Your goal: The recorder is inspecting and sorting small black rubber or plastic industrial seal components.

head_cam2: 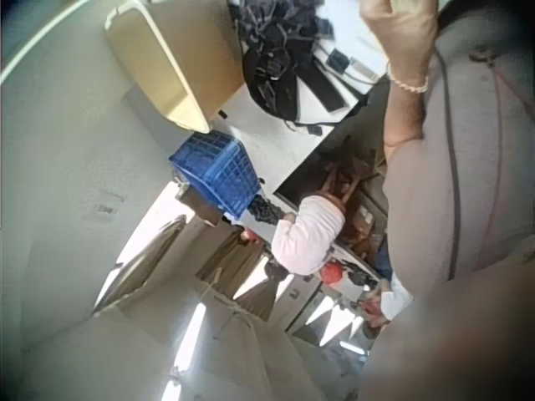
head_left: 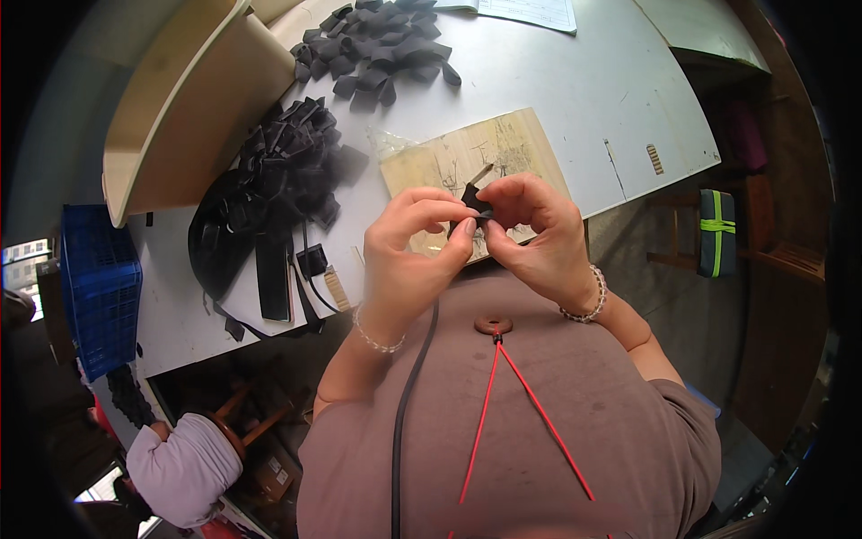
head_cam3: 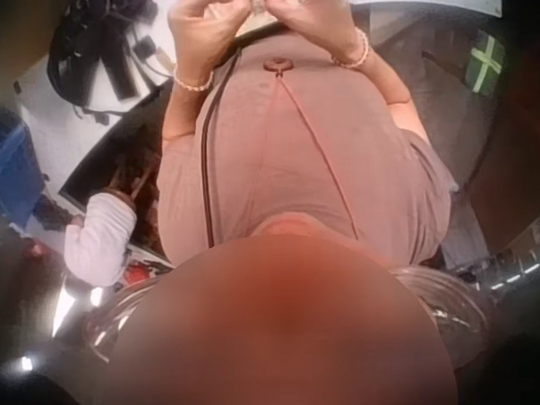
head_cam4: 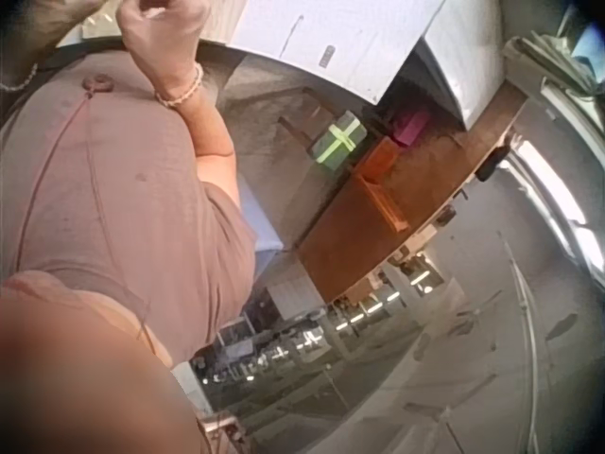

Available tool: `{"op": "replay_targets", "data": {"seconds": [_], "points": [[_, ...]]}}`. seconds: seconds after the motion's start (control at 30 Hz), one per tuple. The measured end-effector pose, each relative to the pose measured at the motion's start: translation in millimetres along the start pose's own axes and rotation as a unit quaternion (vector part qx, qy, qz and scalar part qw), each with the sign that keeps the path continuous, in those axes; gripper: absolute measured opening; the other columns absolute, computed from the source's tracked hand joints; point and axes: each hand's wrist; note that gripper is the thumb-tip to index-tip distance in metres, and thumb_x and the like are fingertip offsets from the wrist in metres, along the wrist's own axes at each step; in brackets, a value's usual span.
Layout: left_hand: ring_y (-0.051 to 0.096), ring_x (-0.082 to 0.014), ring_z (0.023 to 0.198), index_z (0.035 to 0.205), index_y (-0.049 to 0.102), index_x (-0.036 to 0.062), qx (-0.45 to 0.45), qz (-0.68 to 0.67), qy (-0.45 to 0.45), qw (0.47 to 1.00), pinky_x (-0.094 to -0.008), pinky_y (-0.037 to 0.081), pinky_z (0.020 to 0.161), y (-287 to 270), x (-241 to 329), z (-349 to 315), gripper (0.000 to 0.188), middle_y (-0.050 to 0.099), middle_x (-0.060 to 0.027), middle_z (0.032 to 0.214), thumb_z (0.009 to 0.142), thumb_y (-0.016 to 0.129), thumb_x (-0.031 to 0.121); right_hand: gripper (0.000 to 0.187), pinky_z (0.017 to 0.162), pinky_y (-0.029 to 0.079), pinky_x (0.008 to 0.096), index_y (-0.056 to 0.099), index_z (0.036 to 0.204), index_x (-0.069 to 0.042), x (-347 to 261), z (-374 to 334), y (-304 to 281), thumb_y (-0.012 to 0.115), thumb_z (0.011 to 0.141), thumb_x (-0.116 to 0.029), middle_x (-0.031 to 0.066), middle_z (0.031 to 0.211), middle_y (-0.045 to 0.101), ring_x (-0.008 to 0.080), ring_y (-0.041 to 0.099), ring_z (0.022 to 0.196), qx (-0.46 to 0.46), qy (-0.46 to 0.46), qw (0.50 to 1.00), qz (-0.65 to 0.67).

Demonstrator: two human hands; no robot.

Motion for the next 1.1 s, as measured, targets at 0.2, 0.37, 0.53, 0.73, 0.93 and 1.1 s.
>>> {"op": "replay_targets", "data": {"seconds": [0.2, 0.37, 0.53, 0.73, 0.93, 1.1], "points": [[0.059, -0.0214, 0.076, 0.084, 0.064, 0.0065, 0.077, 0.180, 0.196, 0.961, -0.0302, 0.048, 0.065, 12, -8, 5, 0.022, 0.061, -0.0078, 0.086, 0.065, 0.069, -0.003, 0.016, 0.060, 0.051, 0.0212, 0.064, 0.086, 0.002, 8, 4, 0, 0.060, 0.072, 0.009, 0.0089, 0.077, 0.064, 0.0111, 0.063, 0.068, 0.049, -0.124, 0.987, -0.094], [0.061, -0.0185, 0.076, 0.090, 0.064, 0.0028, 0.124, 0.092, 0.080, 0.985, -0.0286, 0.050, 0.067, 14, -18, 13, 0.021, 0.063, -0.0090, 0.086, 0.070, 0.068, -0.001, 0.009, 0.050, 0.046, 0.0186, 0.064, 0.087, 0.003, 24, 5, 5, 0.062, 0.078, 0.002, 0.0026, 0.072, 0.059, 0.0068, 0.056, 0.059, 0.004, -0.032, 0.994, 0.106], [0.062, -0.0153, 0.073, 0.092, 0.065, 0.0013, 0.057, -0.030, 0.038, 0.997, -0.0259, 0.051, 0.067, 17, -16, 3, 0.017, 0.066, -0.0092, 0.087, 0.076, 0.064, -0.002, 0.010, 0.045, 0.041, 0.0175, 0.061, 0.090, 0.003, 19, 7, -16, 0.059, 0.082, -0.003, 0.0002, 0.070, 0.055, 0.0038, 0.048, 0.053, -0.139, 0.200, 0.912, 0.331], [0.054, -0.0102, 0.072, 0.091, 0.064, 0.0023, -0.040, -0.114, 0.014, 0.993, -0.0231, 0.044, 0.067, 12, -23, 5, 0.012, 0.061, -0.0037, 0.082, 0.079, 0.063, 0.001, 0.006, 0.047, 0.036, 0.0178, 0.062, 0.077, 0.001, 23, 5, -16, 0.060, 0.072, 0.003, -0.0002, 0.066, 0.053, 0.0033, 0.046, 0.053, 0.022, -0.085, 0.996, 0.013], [0.048, -0.0054, 0.075, 0.089, 0.062, 0.0008, -0.177, -0.371, -0.150, 0.899, -0.0204, 0.037, 0.066, 7, -24, 2, 0.008, 0.056, 0.0014, 0.081, 0.082, 0.061, 0.002, 0.003, 0.047, 0.036, 0.0178, 0.062, 0.074, 0.001, 5, 5, -26, 0.061, 0.072, 0.003, -0.0001, 0.070, 0.053, 0.0037, 0.046, 0.053, -0.061, -0.029, 0.998, -0.001], [0.047, -0.0049, 0.075, 0.085, 0.062, -0.0004, -0.170, -0.234, -0.043, 0.956, -0.0211, 0.038, 0.065, 3, -22, 6, 0.004, 0.055, 0.0011, 0.081, 0.082, 0.060, 0.000, 0.007, 0.038, 0.034, 0.0171, 0.061, 0.080, 0.001, 10, 1, -22, 0.058, 0.084, -0.004, -0.0031, 0.059, 0.048, 0.0033, 0.039, 0.042, -0.113, 0.150, 0.919, 0.348]]}}
Point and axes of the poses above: each hand's wrist, its own z-axis towards the middle knuckle, its own y-axis out of the palm, x = y × z
